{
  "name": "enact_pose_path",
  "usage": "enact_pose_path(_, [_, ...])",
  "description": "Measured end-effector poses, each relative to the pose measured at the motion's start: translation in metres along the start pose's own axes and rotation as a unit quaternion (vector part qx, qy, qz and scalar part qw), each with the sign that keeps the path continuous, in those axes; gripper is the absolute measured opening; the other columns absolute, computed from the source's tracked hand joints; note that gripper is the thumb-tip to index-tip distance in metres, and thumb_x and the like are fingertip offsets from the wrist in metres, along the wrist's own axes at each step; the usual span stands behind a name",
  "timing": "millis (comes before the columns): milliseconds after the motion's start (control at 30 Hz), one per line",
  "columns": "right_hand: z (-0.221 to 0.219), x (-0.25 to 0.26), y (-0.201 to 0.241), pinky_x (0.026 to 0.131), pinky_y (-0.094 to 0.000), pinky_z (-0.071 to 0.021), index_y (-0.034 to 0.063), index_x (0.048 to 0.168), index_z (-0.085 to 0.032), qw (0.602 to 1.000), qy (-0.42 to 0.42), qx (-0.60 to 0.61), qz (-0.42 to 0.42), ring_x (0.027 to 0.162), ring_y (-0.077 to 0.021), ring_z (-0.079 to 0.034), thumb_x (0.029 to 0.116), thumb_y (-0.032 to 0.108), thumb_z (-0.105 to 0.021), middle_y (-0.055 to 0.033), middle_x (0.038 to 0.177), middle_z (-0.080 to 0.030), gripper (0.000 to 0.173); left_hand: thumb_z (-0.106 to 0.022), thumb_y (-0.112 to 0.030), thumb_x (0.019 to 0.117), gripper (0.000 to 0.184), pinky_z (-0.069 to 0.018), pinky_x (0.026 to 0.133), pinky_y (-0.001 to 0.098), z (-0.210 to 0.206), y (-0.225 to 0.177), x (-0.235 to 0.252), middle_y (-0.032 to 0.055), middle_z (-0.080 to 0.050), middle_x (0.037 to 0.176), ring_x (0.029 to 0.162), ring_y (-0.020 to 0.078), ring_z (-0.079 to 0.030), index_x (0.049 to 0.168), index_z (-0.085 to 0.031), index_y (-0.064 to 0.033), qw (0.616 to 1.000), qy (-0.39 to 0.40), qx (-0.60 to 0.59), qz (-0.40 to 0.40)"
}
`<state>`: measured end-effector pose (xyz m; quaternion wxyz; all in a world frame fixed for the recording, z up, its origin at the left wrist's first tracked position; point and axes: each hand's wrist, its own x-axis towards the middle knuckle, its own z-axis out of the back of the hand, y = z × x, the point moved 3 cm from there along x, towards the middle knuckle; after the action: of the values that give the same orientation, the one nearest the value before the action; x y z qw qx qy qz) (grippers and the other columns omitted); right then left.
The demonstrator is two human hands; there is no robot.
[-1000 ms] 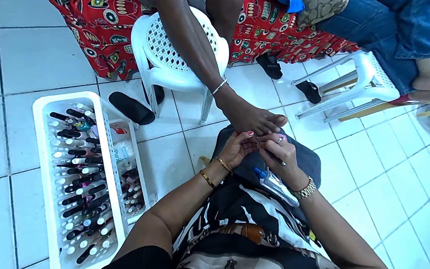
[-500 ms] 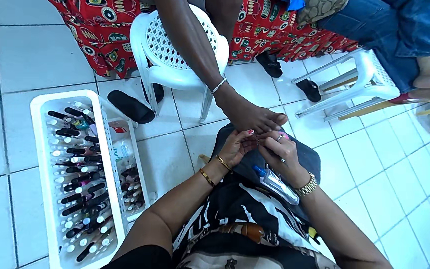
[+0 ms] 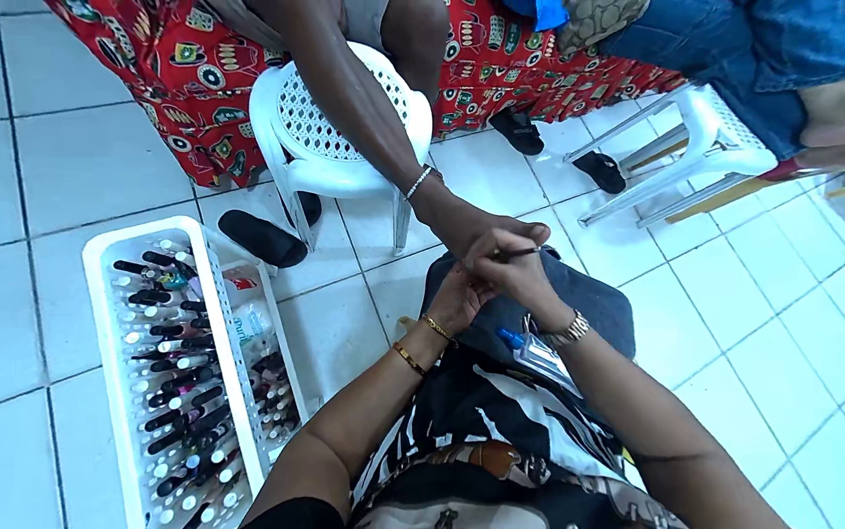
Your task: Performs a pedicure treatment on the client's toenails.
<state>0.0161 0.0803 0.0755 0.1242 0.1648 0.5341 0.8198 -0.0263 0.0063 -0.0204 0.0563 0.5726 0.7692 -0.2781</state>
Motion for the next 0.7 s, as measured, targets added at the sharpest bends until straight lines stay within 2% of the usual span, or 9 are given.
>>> enact_pose_path(100, [0.0, 0.003, -0.004, 0.062, -0.0187, -0.0513, 0.0074, 0.083, -0.062, 0.998, -0.013, 0.025, 0.053, 0.072, -0.0037, -0.061, 0.0835, -0.001, -0.064, 0.0001, 0.086, -0.067, 0.008, -0.044, -0.016, 0.1087, 0.015, -0.0595, 0.081, 0.0327, 0.002, 0.0, -0.001, 0.0025, -0.067, 0.092, 0.082, 0.0154, -0.069, 0.119, -0.054, -0.015, 1.0, -0.005, -0.016, 0.003])
enact_pose_path(200, [0.007, -0.02, -0.02, 0.066, -0.0218, -0.0547, 0.0079, 0.081, -0.067, 0.998, 0.05, 0.03, -0.014, 0.073, -0.0026, -0.063, 0.0796, 0.001, -0.068, 0.0037, 0.083, -0.069, 0.007, -0.053, -0.013, 0.1047, 0.011, -0.0582, 0.074, 0.0269, 0.003, -0.001, 0.0, 0.0022, -0.067, 0.089, 0.079, 0.0114, -0.068, 0.115, -0.056, -0.0142, 1.0, -0.002, -0.014, 0.006])
enact_pose_path(267, [0.02, -0.038, -0.024, 0.071, -0.0213, -0.0563, 0.0084, 0.082, -0.069, 0.998, 0.047, 0.018, -0.034, 0.078, -0.0014, -0.065, 0.0829, 0.004, -0.069, 0.0049, 0.086, -0.07, 0.005, -0.054, -0.012, 0.1033, 0.012, -0.058, 0.073, 0.0272, 0.001, -0.001, 0.001, 0.002, -0.067, 0.086, 0.076, 0.0115, -0.067, 0.115, -0.055, -0.0143, 1.0, 0.005, -0.007, 0.011])
enact_pose_path(367, [0.044, -0.059, -0.023, 0.072, -0.0207, -0.056, 0.0041, 0.083, -0.067, 0.992, -0.021, -0.115, 0.046, 0.081, -0.0039, -0.065, 0.0858, 0.007, -0.066, -0.0017, 0.091, -0.07, 0.004, -0.05, -0.012, 0.1059, 0.013, -0.0608, 0.082, 0.0367, -0.002, -0.001, 0.001, 0.0067, -0.068, 0.089, 0.082, 0.0206, -0.072, 0.118, -0.051, -0.0115, 0.999, -0.01, -0.016, 0.026])
enact_pose_path(433, [0.056, -0.07, -0.023, 0.071, -0.0362, -0.0559, -0.0004, 0.081, -0.067, 0.961, -0.037, -0.272, 0.03, 0.08, -0.0196, -0.068, 0.0834, 0.007, -0.064, -0.0121, 0.089, -0.07, 0.009, -0.048, -0.011, 0.1062, 0.01, -0.0615, 0.082, 0.0378, -0.003, -0.002, 0.001, 0.0064, -0.068, 0.088, 0.082, 0.0217, -0.072, 0.116, -0.051, -0.0116, 0.999, -0.022, -0.012, 0.028])
enact_pose_path(500, [0.067, -0.074, -0.021, 0.071, -0.0583, -0.0527, -0.0066, 0.086, -0.067, 0.918, 0.018, -0.379, -0.114, 0.079, -0.0396, -0.068, 0.085, 0.004, -0.069, -0.0219, 0.082, -0.068, 0.011, -0.048, -0.01, 0.1058, 0.01, -0.0618, 0.081, 0.0365, -0.003, -0.004, 0.001, 0.0062, -0.067, 0.088, 0.081, 0.021, -0.072, 0.116, -0.051, -0.0111, 0.999, -0.028, -0.008, 0.025])
enact_pose_path(533, [0.071, -0.074, -0.02, 0.077, -0.0664, -0.0492, -0.008, 0.095, -0.068, 0.884, 0.072, -0.409, -0.216, 0.087, -0.0476, -0.067, 0.0895, 0.007, -0.069, -0.0273, 0.086, -0.068, 0.016, -0.049, -0.01, 0.1056, 0.01, -0.0616, 0.081, 0.0359, -0.002, -0.004, 0.002, 0.0064, -0.067, 0.089, 0.082, 0.0209, -0.072, 0.116, -0.052, -0.011, 0.999, -0.029, -0.007, 0.024])
enact_pose_path(600, [0.077, -0.077, -0.025, 0.087, -0.0697, -0.0456, -0.0061, 0.107, -0.068, 0.823, 0.152, -0.435, -0.331, 0.101, -0.0514, -0.065, 0.0954, 0.015, -0.067, -0.0303, 0.1, -0.069, 0.024, -0.05, -0.011, 0.1055, 0.01, -0.0617, 0.08, 0.0353, -0.003, -0.002, 0.001, 0.0076, -0.068, 0.09, 0.082, 0.0213, -0.073, 0.115, -0.053, -0.0106, 0.999, -0.038, -0.008, 0.027])
enact_pose_path(700, [0.075, -0.091, -0.025, 0.087, -0.0678, -0.0491, -0.0051, 0.11, -0.071, 0.869, 0.119, -0.409, -0.253, 0.101, -0.0487, -0.066, 0.0973, 0.028, -0.069, -0.029, 0.107, -0.068, 0.036, -0.048, -0.01, 0.1064, 0.011, -0.0615, 0.08, 0.0349, -0.005, -0.003, 0.002, 0.0106, -0.069, 0.091, 0.081, 0.0225, -0.073, 0.117, -0.051, -0.0089, 0.998, -0.047, -0.015, 0.027])
